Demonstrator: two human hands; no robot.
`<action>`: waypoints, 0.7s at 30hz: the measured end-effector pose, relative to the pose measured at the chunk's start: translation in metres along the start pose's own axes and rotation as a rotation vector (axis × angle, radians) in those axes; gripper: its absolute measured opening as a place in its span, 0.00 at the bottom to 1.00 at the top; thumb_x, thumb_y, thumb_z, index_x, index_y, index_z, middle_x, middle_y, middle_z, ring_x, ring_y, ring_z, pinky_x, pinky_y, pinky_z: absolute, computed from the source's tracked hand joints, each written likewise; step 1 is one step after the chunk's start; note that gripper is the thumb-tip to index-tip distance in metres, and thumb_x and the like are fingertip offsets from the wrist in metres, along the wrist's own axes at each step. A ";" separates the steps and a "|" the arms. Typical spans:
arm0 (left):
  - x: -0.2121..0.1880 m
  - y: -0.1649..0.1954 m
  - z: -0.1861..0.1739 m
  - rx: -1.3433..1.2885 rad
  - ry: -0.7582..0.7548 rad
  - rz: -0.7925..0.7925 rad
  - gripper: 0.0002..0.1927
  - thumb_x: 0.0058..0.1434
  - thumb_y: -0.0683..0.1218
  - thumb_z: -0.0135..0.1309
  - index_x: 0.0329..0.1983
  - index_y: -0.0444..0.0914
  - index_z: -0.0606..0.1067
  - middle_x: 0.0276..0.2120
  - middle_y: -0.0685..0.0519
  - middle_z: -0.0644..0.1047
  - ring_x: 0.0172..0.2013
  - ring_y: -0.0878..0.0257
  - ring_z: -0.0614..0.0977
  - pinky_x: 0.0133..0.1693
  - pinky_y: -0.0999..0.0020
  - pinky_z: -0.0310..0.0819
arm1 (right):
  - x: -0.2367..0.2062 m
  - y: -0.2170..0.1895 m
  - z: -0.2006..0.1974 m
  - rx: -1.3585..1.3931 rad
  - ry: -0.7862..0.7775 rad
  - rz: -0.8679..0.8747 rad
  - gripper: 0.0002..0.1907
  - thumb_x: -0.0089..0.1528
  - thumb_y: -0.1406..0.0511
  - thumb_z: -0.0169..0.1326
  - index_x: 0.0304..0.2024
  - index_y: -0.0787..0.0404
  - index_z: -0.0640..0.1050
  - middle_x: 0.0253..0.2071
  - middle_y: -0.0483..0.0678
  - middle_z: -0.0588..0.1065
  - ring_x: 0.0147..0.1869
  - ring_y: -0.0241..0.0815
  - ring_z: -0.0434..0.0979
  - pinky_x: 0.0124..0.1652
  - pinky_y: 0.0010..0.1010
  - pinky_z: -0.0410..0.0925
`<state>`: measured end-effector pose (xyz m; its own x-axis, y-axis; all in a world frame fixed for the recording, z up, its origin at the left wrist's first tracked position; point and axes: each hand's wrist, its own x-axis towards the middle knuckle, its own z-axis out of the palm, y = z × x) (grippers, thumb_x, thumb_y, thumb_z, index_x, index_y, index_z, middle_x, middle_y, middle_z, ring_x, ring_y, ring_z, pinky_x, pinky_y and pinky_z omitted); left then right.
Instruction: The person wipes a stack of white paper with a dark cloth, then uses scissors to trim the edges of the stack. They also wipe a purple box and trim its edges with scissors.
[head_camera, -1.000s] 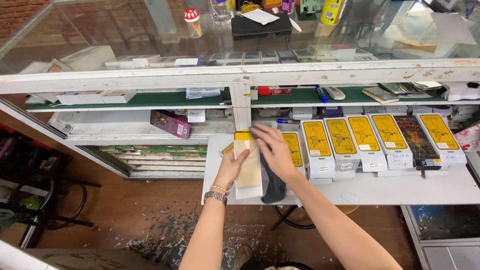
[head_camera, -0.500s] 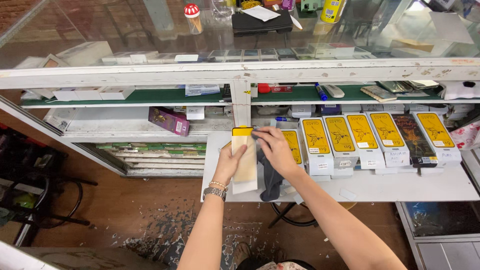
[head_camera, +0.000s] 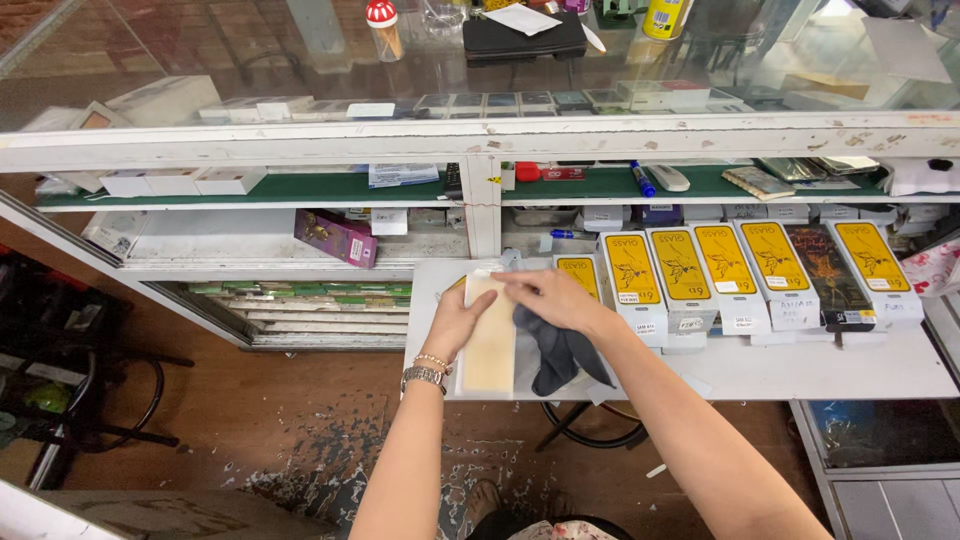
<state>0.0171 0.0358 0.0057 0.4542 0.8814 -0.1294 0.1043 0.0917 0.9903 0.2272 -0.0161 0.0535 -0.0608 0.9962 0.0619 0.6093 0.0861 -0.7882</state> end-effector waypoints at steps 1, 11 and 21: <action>0.001 0.000 0.001 -0.016 0.003 0.008 0.15 0.65 0.47 0.57 0.51 0.33 0.78 0.40 0.49 0.84 0.36 0.65 0.84 0.38 0.69 0.80 | -0.001 -0.001 -0.002 -0.021 -0.038 -0.063 0.20 0.66 0.56 0.54 0.60 0.48 0.80 0.39 0.49 0.81 0.40 0.38 0.78 0.43 0.30 0.70; 0.021 -0.013 0.041 0.032 0.147 0.193 0.18 0.69 0.53 0.52 0.49 0.33 0.77 0.39 0.46 0.83 0.40 0.59 0.84 0.44 0.63 0.77 | -0.038 0.059 -0.020 0.093 0.162 0.134 0.21 0.61 0.54 0.61 0.45 0.65 0.79 0.36 0.48 0.81 0.39 0.39 0.78 0.41 0.31 0.71; -0.018 -0.095 0.068 0.257 0.129 -0.713 0.19 0.63 0.52 0.59 0.32 0.30 0.80 0.28 0.45 0.80 0.21 0.60 0.79 0.24 0.66 0.77 | -0.118 0.138 -0.038 0.812 0.521 0.434 0.16 0.66 0.70 0.52 0.56 0.66 0.70 0.37 0.50 0.82 0.37 0.33 0.79 0.36 0.24 0.71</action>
<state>0.0590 -0.0204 -0.0897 0.0945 0.6980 -0.7099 0.5431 0.5615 0.6243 0.3484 -0.1219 -0.0391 0.4996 0.8378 -0.2200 -0.2258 -0.1192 -0.9668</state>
